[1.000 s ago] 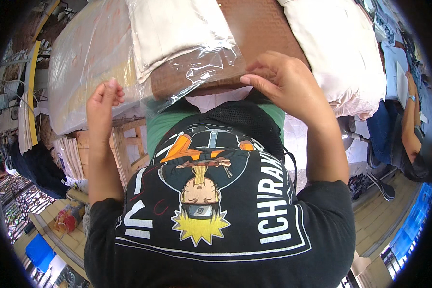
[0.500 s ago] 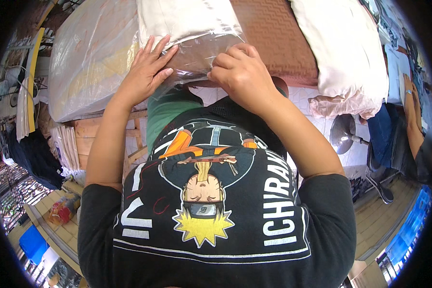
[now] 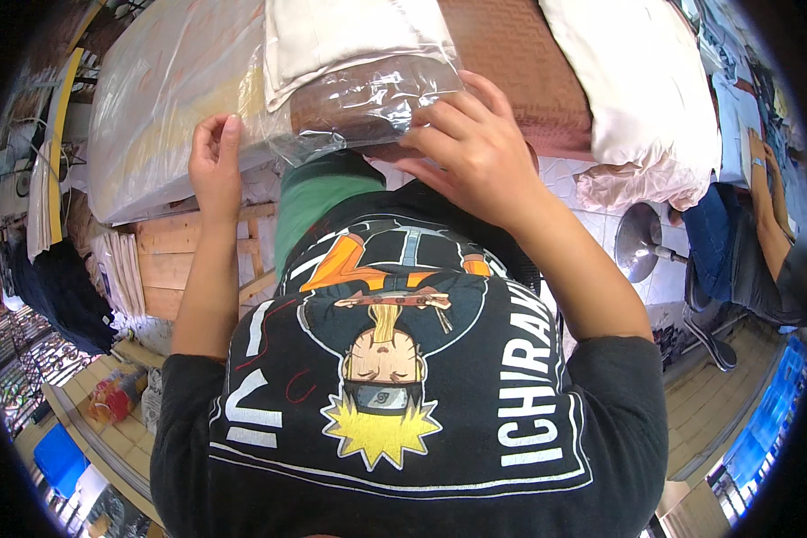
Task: The person places a folded shirt into a plastic bag, seals the bag with tape, and then unfolds another shirt to check its tag.
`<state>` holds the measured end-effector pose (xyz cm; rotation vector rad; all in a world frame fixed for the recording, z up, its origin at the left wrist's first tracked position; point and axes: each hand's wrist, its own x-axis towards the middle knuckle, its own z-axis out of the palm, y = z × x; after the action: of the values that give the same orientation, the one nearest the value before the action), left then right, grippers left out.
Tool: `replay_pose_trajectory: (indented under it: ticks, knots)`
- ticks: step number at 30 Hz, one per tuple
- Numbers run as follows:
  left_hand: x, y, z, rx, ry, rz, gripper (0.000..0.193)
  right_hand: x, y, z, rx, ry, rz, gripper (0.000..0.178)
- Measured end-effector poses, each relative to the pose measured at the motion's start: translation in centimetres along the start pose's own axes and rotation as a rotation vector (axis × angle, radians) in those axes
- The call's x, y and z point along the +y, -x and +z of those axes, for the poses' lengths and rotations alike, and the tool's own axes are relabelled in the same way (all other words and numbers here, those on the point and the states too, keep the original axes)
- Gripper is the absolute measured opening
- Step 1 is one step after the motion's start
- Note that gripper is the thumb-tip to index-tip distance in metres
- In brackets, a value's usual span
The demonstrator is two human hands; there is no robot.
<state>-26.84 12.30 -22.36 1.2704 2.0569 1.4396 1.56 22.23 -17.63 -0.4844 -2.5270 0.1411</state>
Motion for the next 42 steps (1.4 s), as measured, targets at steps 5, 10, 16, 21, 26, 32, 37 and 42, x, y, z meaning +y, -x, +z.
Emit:
replay_pose_trajectory:
  ticks: [5,10,16,21,26,32,37,42]
  knots:
    - [0.9,2.0,-0.4,-0.285,0.278,-0.493,0.036,-1.1,-2.8,4.1,-0.031,-0.069,-0.005,0.026]
    - [1.5,2.7,-0.1,-0.562,0.352,-0.56,0.029,-1.6,-3.4,6.2,-0.108,-0.073,0.044,0.012]
    - [-0.3,3.3,-0.2,-0.598,0.293,-0.453,0.024,-1.9,-3.0,5.6,-0.063,-0.11,-0.003,0.008]
    - [1.6,1.2,-1.4,-0.433,-0.111,-0.28,0.031,-1.6,-2.8,5.6,-0.037,-0.092,-0.051,0.008]
    - [3.5,-4.6,0.9,-0.262,-0.576,0.54,0.043,-1.7,-2.8,5.7,-0.033,-0.084,-0.089,0.007]
    - [-0.1,-6.0,5.0,-0.504,-0.783,0.616,0.05,-1.8,-2.2,5.2,-0.087,-0.056,-0.16,0.008]
    - [0.3,-6.5,4.4,-0.548,-0.786,0.63,0.05,-2.6,-1.4,3.2,-0.267,-0.195,-0.222,0.009]
    - [6.9,-6.5,-2.2,-0.671,-0.233,0.56,0.048,-3.0,-2.8,-8.2,-0.551,-1.256,-0.224,0.014]
